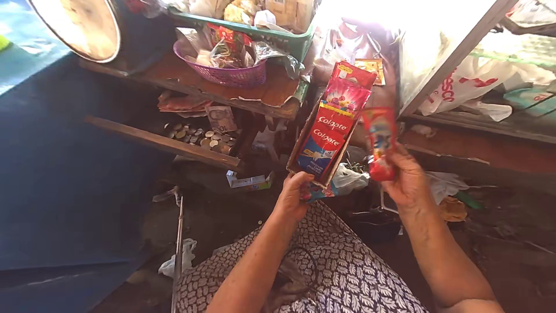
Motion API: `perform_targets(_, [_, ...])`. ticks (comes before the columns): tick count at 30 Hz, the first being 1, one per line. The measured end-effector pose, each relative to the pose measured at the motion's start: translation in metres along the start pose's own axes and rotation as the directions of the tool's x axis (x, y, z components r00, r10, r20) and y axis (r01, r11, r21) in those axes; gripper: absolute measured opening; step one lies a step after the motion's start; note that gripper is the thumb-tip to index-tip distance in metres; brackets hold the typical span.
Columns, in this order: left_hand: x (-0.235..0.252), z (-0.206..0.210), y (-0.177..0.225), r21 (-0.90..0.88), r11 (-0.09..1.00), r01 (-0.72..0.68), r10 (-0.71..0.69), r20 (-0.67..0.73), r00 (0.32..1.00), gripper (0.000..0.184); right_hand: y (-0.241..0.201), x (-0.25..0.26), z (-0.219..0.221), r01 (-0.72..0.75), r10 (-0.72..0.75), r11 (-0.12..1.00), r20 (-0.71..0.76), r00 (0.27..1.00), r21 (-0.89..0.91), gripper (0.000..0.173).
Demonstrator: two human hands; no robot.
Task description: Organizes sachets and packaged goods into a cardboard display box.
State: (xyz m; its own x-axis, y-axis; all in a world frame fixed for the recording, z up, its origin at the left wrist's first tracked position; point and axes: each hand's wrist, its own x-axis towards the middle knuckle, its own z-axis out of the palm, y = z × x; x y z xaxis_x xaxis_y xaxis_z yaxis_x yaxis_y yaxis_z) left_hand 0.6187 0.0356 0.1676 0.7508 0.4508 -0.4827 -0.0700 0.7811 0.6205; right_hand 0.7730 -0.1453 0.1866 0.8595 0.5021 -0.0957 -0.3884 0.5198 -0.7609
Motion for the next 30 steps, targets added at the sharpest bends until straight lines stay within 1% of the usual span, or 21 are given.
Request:
perform_targets(2, [0.0, 0.001, -0.001, 0.004, 1.0, 0.0, 0.0, -0.027, 1.0, 0.015, -0.02, -0.001, 0.01, 0.126, -0.13, 0.988, 0.04, 0.991, 0.087, 0.022])
perform_targets(3, [0.0, 0.001, -0.002, 0.014, 1.0, 0.003, -0.003, -0.039, 0.999, 0.018, -0.03, -0.001, 0.015, 0.156, -0.167, 0.981, 0.086, 0.982, 0.114, 0.02])
perform_targets(4, [0.0, 0.001, -0.003, 0.023, 1.0, 0.005, -0.004, -0.044, 0.999, 0.021, -0.037, 0.0, 0.018, 0.144, -0.162, 0.983, 0.163, 0.973, 0.118, 0.019])
perform_targets(5, [0.0, 0.002, -0.003, 0.028, 1.0, 0.002, -0.001, -0.046, 0.999, 0.022, -0.041, 0.001, 0.022, 0.104, -0.122, 0.991, 0.247, 0.961, 0.086, 0.02])
perform_targets(6, [0.0, 0.002, -0.003, 0.027, 1.0, -0.001, 0.002, -0.048, 0.999, 0.022, -0.04, 0.001, 0.027, 0.066, -0.07, 0.998, 0.294, 0.953, 0.022, 0.02])
perform_targets(8, [-0.001, 0.003, -0.003, 0.019, 1.0, -0.01, 0.011, -0.045, 0.999, 0.022, -0.031, 0.001, 0.037, 0.046, -0.002, 0.989, 0.296, 0.955, -0.143, 0.023])
perform_targets(10, [-0.002, 0.002, -0.002, 0.013, 1.0, -0.011, 0.012, -0.036, 0.999, 0.023, -0.022, 0.004, 0.04, 0.036, 0.02, 0.977, 0.258, 0.966, -0.211, 0.023])
perform_targets(14, [-0.003, 0.0, -0.002, 0.012, 1.0, -0.016, 0.017, -0.04, 0.999, 0.025, -0.017, 0.014, 0.035, 0.115, -0.034, 0.93, 0.231, 0.972, -0.348, 0.022])
perform_targets(16, [-0.005, 0.001, -0.001, 0.014, 1.0, -0.023, 0.024, -0.044, 0.999, 0.027, -0.023, 0.018, 0.039, 0.167, -0.067, 0.877, 0.231, 0.971, -0.45, 0.018])
perform_targets(18, [-0.007, 0.003, 0.0, 0.023, 0.999, -0.028, 0.029, -0.054, 0.998, 0.026, -0.035, 0.024, 0.049, 0.243, -0.108, 0.814, 0.273, 0.956, -0.528, 0.016])
perform_targets(20, [-0.009, 0.005, 0.0, 0.035, 0.999, -0.032, 0.034, -0.064, 0.997, 0.025, -0.044, 0.038, 0.064, 0.308, -0.126, 0.72, 0.32, 0.939, -0.622, 0.015])
perform_targets(22, [-0.011, 0.007, 0.0, 0.047, 0.998, -0.042, 0.045, -0.064, 0.997, 0.026, -0.049, 0.06, 0.079, 0.303, -0.06, 0.588, 0.334, 0.941, -0.75, 0.017])
perform_targets(24, [-0.012, 0.008, 0.001, 0.049, 0.997, -0.057, 0.059, -0.054, 0.997, 0.027, -0.053, 0.083, 0.093, 0.249, 0.083, 0.412, 0.308, 0.948, -0.877, 0.026])
perform_targets(25, [-0.012, 0.008, 0.001, 0.045, 0.997, -0.059, 0.061, -0.049, 0.997, 0.026, -0.054, 0.092, 0.1, 0.226, 0.149, 0.34, 0.289, 0.946, -0.913, 0.026])
perform_targets(26, [-0.012, 0.008, 0.001, 0.041, 0.997, -0.059, 0.061, -0.044, 0.997, 0.025, -0.055, 0.097, 0.107, 0.208, 0.204, 0.3, 0.276, 0.939, -0.931, 0.026])
perform_targets(28, [-0.012, 0.008, 0.001, 0.035, 0.998, -0.061, 0.062, -0.033, 0.997, 0.027, -0.057, 0.097, 0.118, 0.15, 0.315, 0.313, 0.252, 0.915, -0.938, 0.025])
perform_targets(30, [-0.011, 0.007, 0.002, 0.022, 0.998, -0.054, 0.055, -0.023, 0.998, 0.027, -0.06, 0.086, 0.126, 0.148, 0.384, 0.371, 0.296, 0.875, -0.917, 0.023])
